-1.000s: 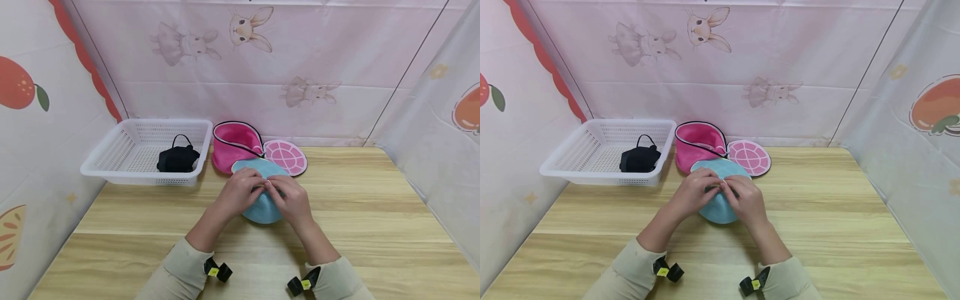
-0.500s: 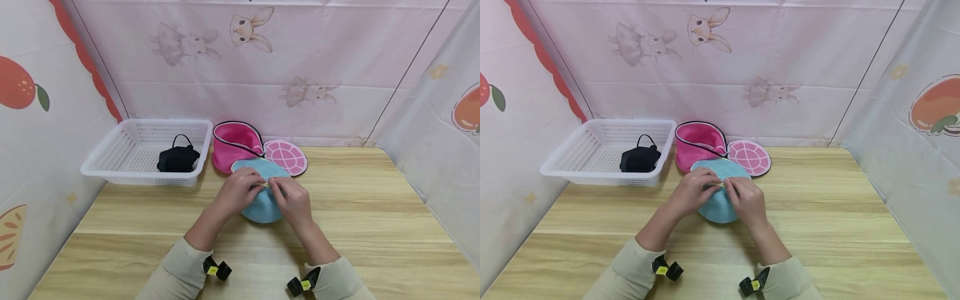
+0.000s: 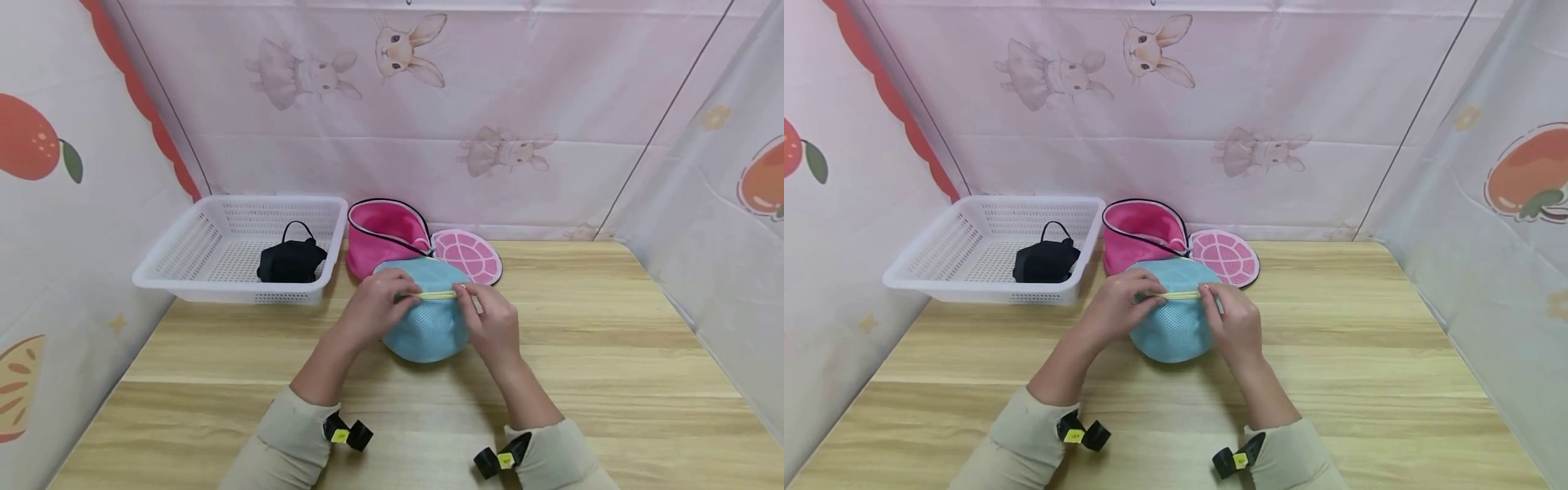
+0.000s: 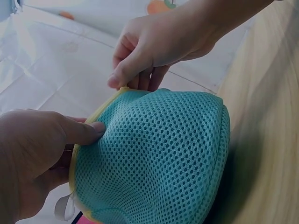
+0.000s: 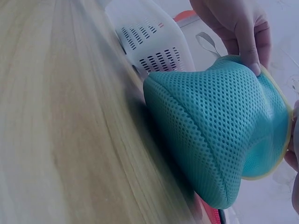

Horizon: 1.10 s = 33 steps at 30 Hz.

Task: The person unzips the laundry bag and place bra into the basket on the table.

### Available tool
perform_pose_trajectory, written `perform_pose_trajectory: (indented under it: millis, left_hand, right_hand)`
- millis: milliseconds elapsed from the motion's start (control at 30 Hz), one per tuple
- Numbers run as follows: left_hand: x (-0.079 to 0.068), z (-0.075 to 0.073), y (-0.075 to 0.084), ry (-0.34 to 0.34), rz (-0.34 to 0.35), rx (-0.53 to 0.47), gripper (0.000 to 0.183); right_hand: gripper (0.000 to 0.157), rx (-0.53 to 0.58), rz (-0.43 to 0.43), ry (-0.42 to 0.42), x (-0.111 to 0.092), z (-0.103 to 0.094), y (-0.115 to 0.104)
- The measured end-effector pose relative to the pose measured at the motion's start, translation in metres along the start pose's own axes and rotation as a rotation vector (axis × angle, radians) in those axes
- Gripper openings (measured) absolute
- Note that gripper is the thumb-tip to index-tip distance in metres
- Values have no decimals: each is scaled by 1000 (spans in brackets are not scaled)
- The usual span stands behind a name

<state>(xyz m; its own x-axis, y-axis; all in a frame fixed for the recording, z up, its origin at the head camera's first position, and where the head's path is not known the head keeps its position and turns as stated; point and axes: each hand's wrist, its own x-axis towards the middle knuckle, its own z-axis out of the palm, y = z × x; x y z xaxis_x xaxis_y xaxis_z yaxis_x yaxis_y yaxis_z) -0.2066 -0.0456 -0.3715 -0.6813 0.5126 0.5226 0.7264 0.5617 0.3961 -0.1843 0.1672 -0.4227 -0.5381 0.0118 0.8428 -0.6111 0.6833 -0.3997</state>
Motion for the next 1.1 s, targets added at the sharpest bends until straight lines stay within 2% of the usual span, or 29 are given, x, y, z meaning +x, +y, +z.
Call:
perform_pose_trajectory:
  millis: [300,500,600,767,900,1100]
  left_hand:
    - [-1,-3,-4,63,-17,-76,15]
    - [-1,-3,-6,120,-6,-76,13]
    - [-1,-3,-4,112,-16,-68,15]
    - [-1,0,5,43,-14,-29,25]
    - [0,8,12,27,22,11,30]
    - [0,19,18,44,127,54,26]
  right_hand:
    - [10,12,-25,99,3,-2,-1]
    - [10,16,-7,107,4,-4,-5]
    - [11,5,-12,102,3,-3,-7]
    - [11,-14,-55,117,2,-1,-11]
    - [12,-11,-95,98,2,1,-16]
    - [11,45,-128,66,1,4,-20]
